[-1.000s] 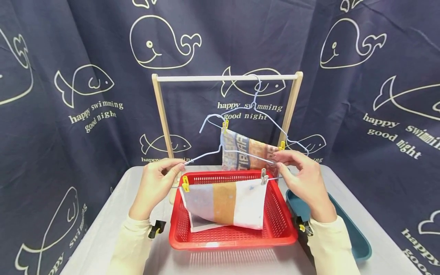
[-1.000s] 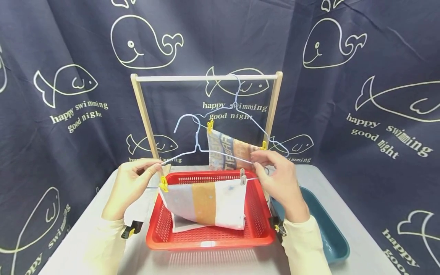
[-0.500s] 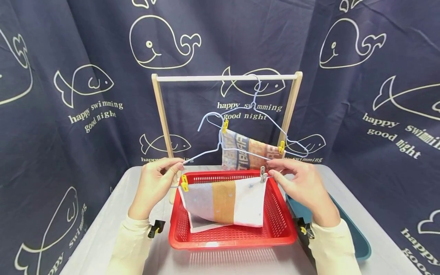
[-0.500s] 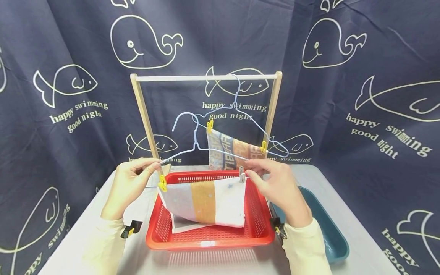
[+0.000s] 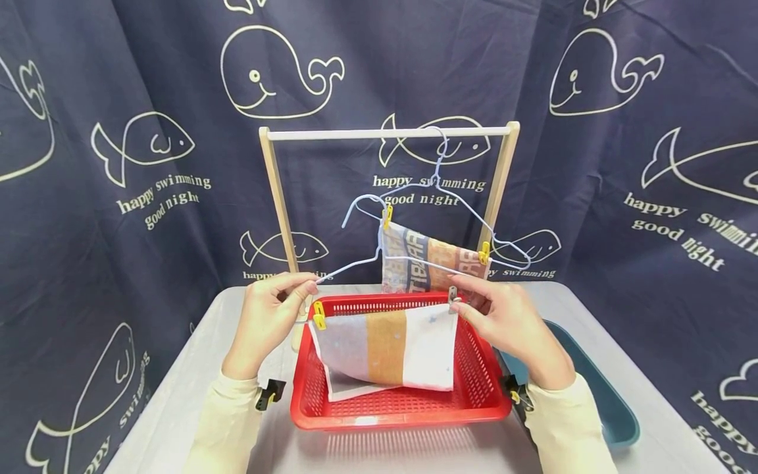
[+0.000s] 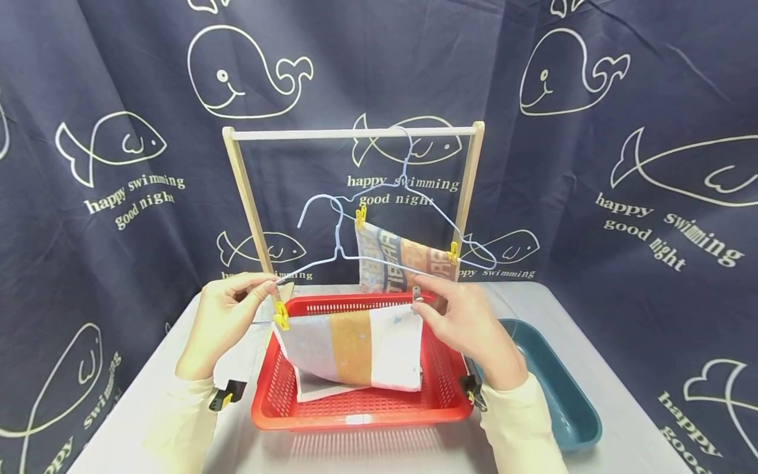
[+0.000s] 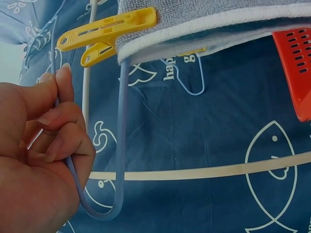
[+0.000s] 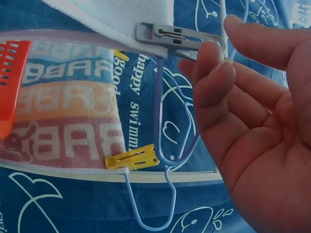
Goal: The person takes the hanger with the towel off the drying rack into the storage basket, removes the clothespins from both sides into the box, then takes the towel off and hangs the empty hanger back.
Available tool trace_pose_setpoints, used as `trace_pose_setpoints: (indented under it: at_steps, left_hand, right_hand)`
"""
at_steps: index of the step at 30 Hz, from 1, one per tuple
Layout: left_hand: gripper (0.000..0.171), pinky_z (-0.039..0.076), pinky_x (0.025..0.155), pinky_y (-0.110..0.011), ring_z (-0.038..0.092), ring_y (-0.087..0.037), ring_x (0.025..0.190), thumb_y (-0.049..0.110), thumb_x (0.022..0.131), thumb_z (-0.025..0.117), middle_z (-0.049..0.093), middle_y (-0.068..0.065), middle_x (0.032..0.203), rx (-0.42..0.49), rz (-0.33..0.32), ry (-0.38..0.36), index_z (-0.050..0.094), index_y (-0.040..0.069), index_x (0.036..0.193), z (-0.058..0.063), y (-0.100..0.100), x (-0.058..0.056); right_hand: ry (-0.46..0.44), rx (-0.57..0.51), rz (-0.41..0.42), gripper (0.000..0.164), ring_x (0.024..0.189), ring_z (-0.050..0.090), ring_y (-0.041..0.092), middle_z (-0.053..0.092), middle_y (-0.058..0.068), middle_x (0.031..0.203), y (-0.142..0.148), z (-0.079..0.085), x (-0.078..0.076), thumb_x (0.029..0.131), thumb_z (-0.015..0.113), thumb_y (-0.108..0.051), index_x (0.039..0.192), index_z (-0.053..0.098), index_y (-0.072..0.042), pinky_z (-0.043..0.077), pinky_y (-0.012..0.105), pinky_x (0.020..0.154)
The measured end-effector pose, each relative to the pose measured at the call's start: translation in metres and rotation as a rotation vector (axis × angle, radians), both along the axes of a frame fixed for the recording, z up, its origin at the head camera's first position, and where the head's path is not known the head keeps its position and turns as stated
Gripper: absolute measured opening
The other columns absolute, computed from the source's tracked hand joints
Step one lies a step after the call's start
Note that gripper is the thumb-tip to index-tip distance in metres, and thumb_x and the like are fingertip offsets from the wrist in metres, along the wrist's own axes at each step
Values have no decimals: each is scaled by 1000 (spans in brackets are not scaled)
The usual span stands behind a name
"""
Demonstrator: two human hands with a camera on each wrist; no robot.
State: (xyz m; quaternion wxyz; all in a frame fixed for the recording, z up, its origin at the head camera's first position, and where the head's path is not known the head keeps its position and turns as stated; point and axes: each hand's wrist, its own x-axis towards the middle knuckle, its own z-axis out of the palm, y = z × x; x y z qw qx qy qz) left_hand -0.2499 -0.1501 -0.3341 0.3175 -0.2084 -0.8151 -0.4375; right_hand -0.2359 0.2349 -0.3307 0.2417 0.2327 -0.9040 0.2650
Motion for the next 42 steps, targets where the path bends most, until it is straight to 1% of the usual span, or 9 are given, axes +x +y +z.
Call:
trace_pose_setpoints:
  at_steps: [5,10,12,18,23,26,32,42]
  left_hand:
    - [17,42,51,-23,54,-12,58,12,90,82,69,9,74,-1,-2,2,83,18,105,0,1,-1]
    - [17,43,52,-22,55,-12,59,11,90,81,74,4,78,6,-6,-11,83,17,106,-1,1,-1]
    - [17,44,52,-23,56,-12,60,11,90,81,75,4,80,9,-10,-12,83,17,106,0,1,-1]
    - [17,44,52,-22,56,-12,60,11,90,81,73,6,79,15,-14,-6,83,17,106,-2,3,-4]
    - [17,44,52,-23,55,-13,60,11,90,81,72,7,77,22,-19,-13,83,17,106,-3,3,-3]
    - [18,44,52,-23,55,-13,60,11,89,82,70,9,77,15,-20,-12,83,18,106,-3,2,-3]
    - [17,44,52,-23,56,-12,60,12,90,82,71,10,77,8,-17,-6,83,19,105,-3,2,-3]
    - [18,44,52,-24,54,-13,59,12,89,82,67,9,73,10,-36,-39,83,19,105,-2,5,-2]
  right_hand:
    - [-18,-1,4,43,61,56,7,61,-9,72,0,-1,-2,85,86,-17,127,75,-16,52,25,57]
    - [-37,-3,2,39,61,56,8,60,-9,72,0,-1,-3,85,86,-16,123,77,-17,52,25,56]
    - [-40,-6,6,39,62,56,8,61,-9,72,1,-1,-3,84,86,-16,122,77,-16,52,25,57]
    - [-36,-18,37,37,61,58,7,63,-9,73,3,-1,-5,81,89,-16,116,77,-18,54,25,58]
    - [-64,10,26,41,63,59,6,64,-11,74,3,-2,-5,81,90,-20,119,76,-19,54,25,59]
    - [-73,10,21,40,63,59,6,64,-11,73,3,-2,-6,81,90,-21,118,76,-19,54,25,59]
    - [-54,-9,41,33,62,58,6,62,-11,73,3,-3,-7,81,90,-19,112,77,-19,53,25,58]
    - [19,-17,40,28,60,53,7,60,-11,71,4,-5,-9,80,89,-14,106,78,-19,48,26,56]
